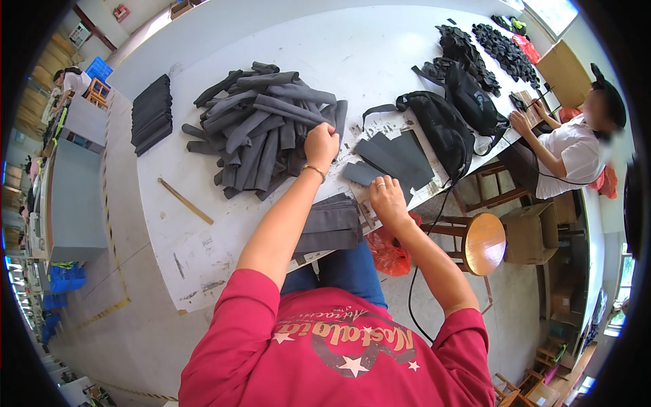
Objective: The recorder folds and stacks grey foam or fabric material pieces on a table in a workshop setting.
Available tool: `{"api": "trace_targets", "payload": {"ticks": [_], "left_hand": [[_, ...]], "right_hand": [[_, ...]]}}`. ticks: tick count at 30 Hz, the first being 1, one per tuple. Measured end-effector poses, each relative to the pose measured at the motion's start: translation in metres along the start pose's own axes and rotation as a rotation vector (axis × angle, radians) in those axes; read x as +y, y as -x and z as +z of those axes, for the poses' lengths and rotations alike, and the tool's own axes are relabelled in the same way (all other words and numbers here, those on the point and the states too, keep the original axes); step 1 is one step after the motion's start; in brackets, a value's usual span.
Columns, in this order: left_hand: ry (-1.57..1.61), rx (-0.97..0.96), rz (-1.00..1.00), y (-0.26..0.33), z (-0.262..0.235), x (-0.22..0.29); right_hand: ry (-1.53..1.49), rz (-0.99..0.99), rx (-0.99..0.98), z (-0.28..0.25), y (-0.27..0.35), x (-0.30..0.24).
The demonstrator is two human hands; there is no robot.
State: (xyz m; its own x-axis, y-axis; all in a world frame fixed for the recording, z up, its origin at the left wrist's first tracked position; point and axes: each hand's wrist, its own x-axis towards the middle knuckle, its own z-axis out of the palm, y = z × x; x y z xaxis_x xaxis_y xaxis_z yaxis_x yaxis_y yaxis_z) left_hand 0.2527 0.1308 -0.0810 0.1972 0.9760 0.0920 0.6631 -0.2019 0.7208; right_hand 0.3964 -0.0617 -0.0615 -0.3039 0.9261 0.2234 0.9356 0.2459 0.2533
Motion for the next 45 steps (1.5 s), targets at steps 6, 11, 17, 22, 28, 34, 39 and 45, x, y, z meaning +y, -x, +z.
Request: {"api": "trace_targets", "payload": {"ticks": [6, 11, 17, 22, 28, 34, 39, 45], "left_hand": [[0.997, -0.293, -0.095, 0.042, -0.069, 0.046], [1.350, -0.067, -0.059, 0.076, -0.121, 0.044], [1.525, 0.076, -0.163, 0.105, -0.165, 0.039], [1.623, 0.055, -0.230, 0.123, -0.182, 0.032], [1.613, 0.067, -0.278, 0.127, -0.187, 0.029], [1.613, 0.036, -0.286, 0.130, -0.185, 0.037], [1.588, 0.002, -0.291, 0.138, -0.182, 0.044], [1.601, 0.026, -0.262, 0.145, -0.180, 0.053]], "right_hand": [[-0.397, 0.158, 0.049, 0.003, 0.003, 0.020], [-0.850, 0.450, 0.433, -0.029, -0.013, 0.032], [-1.117, 0.537, 0.432, -0.089, -0.029, 0.007], [-1.000, 0.199, 0.339, -0.140, -0.032, -0.037], [-0.968, 0.169, 0.468, -0.151, -0.033, -0.047], [-0.806, 0.079, 0.537, -0.159, -0.035, -0.050], [-0.637, 0.086, 0.652, -0.162, -0.042, -0.050], [-0.438, 0.062, 0.714, -0.162, -0.046, -0.049]]}}
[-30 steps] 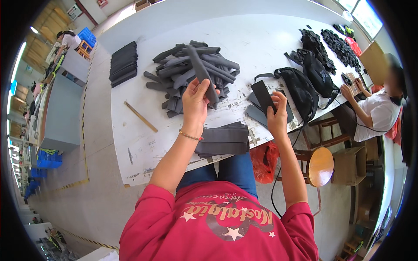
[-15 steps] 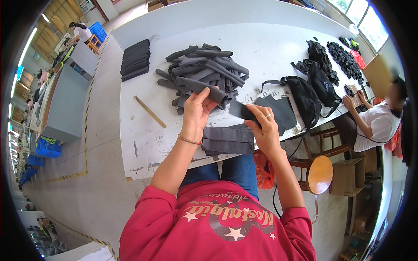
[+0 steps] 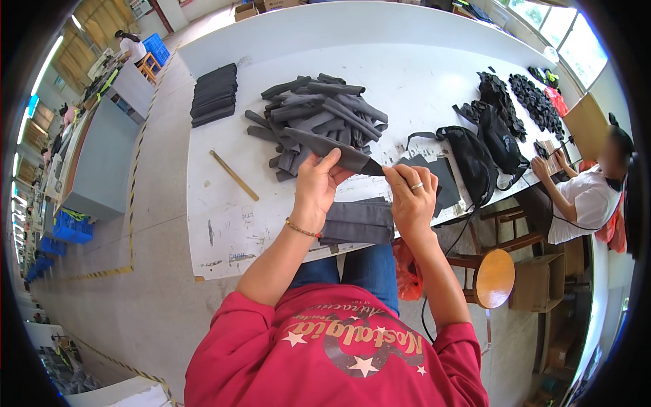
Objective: The recorder folds and stacks grey foam or fabric material pieces on a table in a workshop setting.
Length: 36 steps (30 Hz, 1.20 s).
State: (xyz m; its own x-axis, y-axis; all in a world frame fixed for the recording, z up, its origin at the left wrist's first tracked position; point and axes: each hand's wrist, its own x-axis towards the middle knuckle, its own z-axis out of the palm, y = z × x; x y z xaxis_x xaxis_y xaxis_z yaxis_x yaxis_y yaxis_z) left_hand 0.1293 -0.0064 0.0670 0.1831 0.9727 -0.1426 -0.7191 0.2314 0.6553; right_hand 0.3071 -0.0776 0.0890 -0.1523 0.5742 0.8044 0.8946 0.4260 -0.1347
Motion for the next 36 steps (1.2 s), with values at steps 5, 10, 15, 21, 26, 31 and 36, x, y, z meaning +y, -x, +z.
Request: {"api": "trace_targets", "payload": {"ticks": [5, 10, 15, 21, 26, 31, 36], "left_hand": [[-0.083, 0.045, 0.150, 0.019, 0.021, -0.006], [-0.063, -0.145, 0.272, 0.026, 0.029, -0.004], [-0.001, -0.282, 0.127, 0.019, 0.017, -0.010], [-0.027, -0.169, 0.221, 0.028, 0.014, -0.022], [0.004, -0.138, 0.202, 0.032, 0.017, -0.019], [0.103, -0.126, 0.055, 0.035, 0.014, -0.034], [0.137, -0.126, 0.066, 0.022, 0.005, -0.010]], "right_hand": [[0.018, 0.019, 0.018, 0.007, -0.004, -0.013], [-0.273, 0.119, -0.065, 0.014, -0.003, -0.035], [-0.287, 0.101, -0.079, 0.022, 0.014, -0.041], [-0.411, 0.079, -0.131, 0.026, 0.003, -0.043], [-0.389, 0.117, -0.222, 0.015, 0.010, -0.035], [-0.358, 0.167, -0.246, 0.019, 0.011, -0.035], [-0.421, 0.138, -0.350, 0.010, 0.012, -0.019]]}}
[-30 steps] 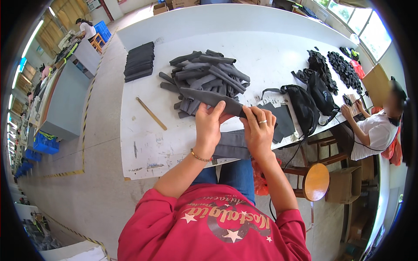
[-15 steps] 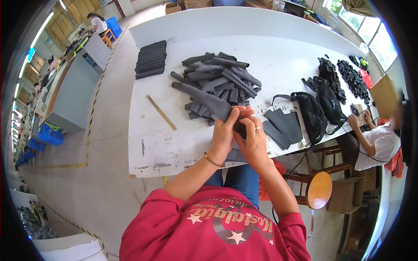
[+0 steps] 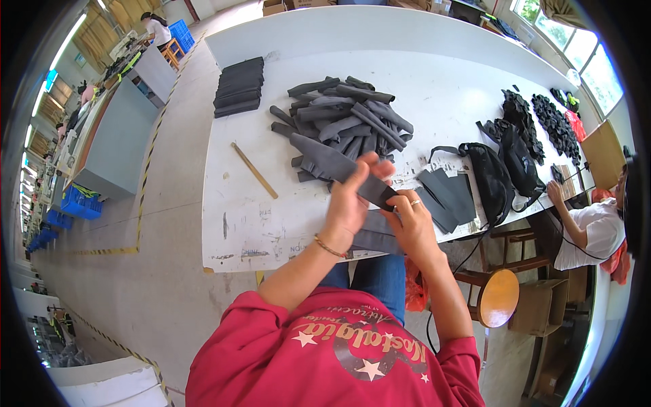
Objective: The recorder folds and stacks grey foam or fabric material pieces on a table in a workshop setting.
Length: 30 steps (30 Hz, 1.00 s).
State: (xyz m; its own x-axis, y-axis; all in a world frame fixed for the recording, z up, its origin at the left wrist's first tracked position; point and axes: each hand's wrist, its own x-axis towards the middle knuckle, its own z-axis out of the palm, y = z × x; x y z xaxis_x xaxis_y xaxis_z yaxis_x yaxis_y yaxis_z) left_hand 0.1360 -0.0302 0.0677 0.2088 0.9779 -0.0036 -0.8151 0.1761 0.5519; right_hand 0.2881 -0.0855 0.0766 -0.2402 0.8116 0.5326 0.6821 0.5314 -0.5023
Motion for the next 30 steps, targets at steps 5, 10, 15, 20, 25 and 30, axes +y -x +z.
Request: {"api": "trace_targets", "payload": {"ticks": [5, 10, 15, 20, 25, 30], "left_hand": [[-0.014, -0.062, 0.155, -0.008, 0.016, 0.016], [0.017, -0.042, 0.221, 0.005, 0.027, 0.003], [0.070, -0.042, 0.192, 0.010, 0.027, -0.006], [0.085, -0.082, 0.189, 0.011, 0.024, -0.012], [0.078, -0.061, 0.155, 0.011, 0.021, -0.011], [0.099, -0.041, 0.094, 0.008, 0.020, -0.005]], "right_hand": [[-0.096, -0.157, 0.073, -0.013, -0.013, 0.000], [-0.101, -0.208, 0.145, -0.012, -0.020, -0.006], [-0.103, -0.225, 0.139, -0.010, -0.023, -0.007], [-0.122, -0.218, 0.135, -0.008, -0.024, -0.005], [-0.135, -0.214, 0.124, -0.006, -0.023, -0.004], [-0.349, 0.166, 0.076, -0.004, -0.022, -0.016]]}}
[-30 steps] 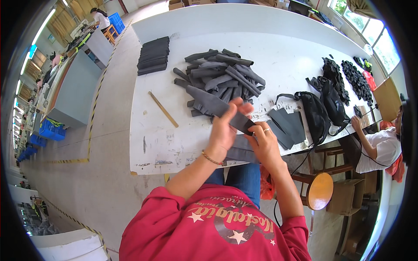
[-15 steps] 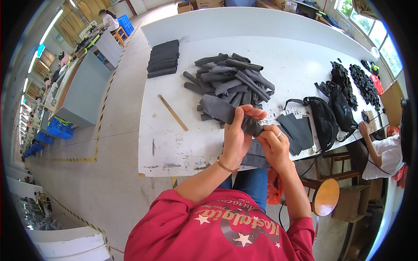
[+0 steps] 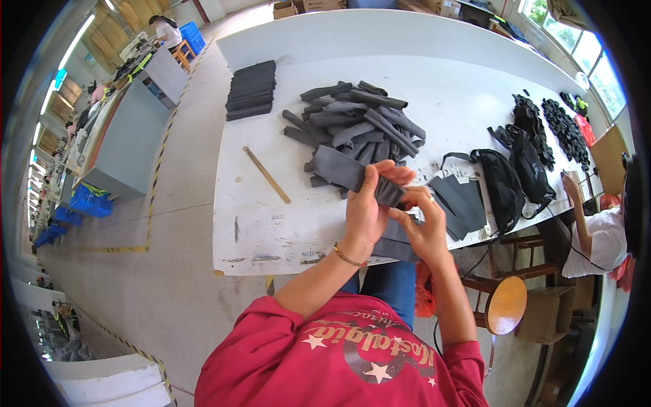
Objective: The recorder folds and stacks grey foam or fabric material pieces on a table in a workshop setting.
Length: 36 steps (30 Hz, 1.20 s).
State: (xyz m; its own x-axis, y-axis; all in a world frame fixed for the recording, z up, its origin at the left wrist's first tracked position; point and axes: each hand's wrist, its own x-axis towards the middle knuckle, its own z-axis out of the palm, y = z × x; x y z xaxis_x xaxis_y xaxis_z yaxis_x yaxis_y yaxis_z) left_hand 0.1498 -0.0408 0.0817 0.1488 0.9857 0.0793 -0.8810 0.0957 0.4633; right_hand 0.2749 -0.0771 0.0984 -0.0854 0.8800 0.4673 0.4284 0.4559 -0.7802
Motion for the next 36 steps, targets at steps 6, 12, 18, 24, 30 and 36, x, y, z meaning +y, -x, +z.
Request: {"api": "trace_targets", "payload": {"ticks": [6, 12, 18, 24, 30, 36], "left_hand": [[-0.085, -0.071, 0.134, -0.017, -0.005, 0.023], [-0.119, -0.168, 0.045, -0.015, -0.003, 0.013], [-0.224, 0.201, 0.158, -0.017, -0.046, 0.047], [-0.187, 0.131, 0.176, -0.007, -0.059, 0.051], [-0.229, 0.250, 0.156, -0.007, -0.059, 0.049], [-1.046, 0.177, 0.152, 0.040, -0.084, 0.045]], "right_hand": [[-0.484, 0.206, 0.297, 0.013, 0.017, 0.014], [-0.787, 0.547, 0.165, 0.014, -0.001, 0.000], [-0.244, 0.089, 0.358, 0.010, 0.006, 0.014], [-0.377, 0.203, 0.298, 0.009, 0.015, 0.022], [-0.491, 0.478, 0.175, 0.000, 0.016, 0.029], [-0.393, 0.612, 0.051, -0.030, 0.053, 0.049]]}}
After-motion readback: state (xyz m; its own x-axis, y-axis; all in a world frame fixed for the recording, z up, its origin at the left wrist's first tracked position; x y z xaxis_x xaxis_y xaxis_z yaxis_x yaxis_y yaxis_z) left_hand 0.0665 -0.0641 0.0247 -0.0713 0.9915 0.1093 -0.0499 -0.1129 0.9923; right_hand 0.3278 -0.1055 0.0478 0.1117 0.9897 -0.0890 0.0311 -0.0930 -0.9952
